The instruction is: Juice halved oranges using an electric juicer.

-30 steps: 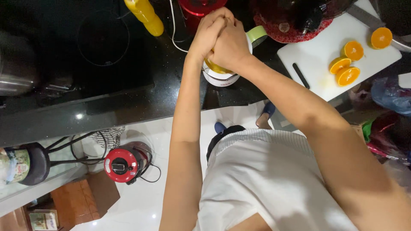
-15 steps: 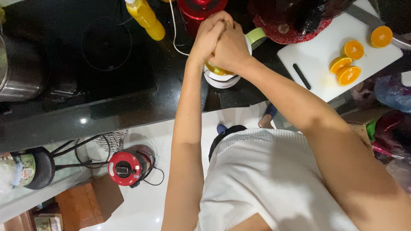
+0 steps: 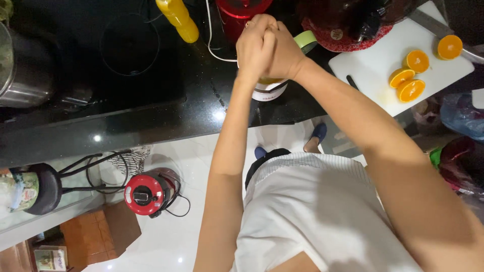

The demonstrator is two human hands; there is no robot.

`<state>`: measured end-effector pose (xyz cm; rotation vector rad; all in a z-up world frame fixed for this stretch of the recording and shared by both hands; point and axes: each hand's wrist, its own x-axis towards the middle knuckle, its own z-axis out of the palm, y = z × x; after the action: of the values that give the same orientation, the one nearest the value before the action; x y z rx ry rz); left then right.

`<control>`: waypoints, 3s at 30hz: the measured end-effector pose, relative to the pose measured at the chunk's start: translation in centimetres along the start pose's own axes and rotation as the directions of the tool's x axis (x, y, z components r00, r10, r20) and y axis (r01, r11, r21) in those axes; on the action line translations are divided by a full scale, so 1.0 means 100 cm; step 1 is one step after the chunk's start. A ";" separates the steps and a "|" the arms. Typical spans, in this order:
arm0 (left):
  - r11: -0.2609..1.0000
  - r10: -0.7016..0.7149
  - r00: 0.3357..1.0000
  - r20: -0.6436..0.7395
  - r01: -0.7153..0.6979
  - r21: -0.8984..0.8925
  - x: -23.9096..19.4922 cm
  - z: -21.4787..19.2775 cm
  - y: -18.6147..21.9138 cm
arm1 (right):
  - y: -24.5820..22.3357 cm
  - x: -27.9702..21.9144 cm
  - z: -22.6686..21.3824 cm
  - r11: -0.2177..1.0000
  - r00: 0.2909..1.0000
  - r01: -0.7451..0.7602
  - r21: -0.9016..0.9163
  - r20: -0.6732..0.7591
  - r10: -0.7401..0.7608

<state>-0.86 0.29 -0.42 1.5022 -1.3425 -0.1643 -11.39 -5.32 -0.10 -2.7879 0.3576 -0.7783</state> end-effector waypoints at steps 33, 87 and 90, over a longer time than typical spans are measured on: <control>0.998 0.028 0.995 0.100 -0.023 -0.055 0.001 -0.008 -0.015 | 0.034 -0.005 0.014 0.964 0.967 0.254 0.075 -0.018 -0.253; 0.958 -0.008 0.982 0.190 0.062 -0.280 0.010 -0.008 -0.027 | 0.025 -0.007 0.023 0.982 0.974 0.181 -0.048 -0.127 -0.186; 0.962 -0.028 0.981 0.192 0.079 -0.262 0.011 -0.011 -0.022 | 0.026 -0.007 0.024 0.979 0.965 0.197 -0.061 -0.162 -0.204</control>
<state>1.66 -0.34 -1.09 1.3171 -1.3661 -0.5140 -11.16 -7.18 -3.18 -2.8383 0.1211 -1.0676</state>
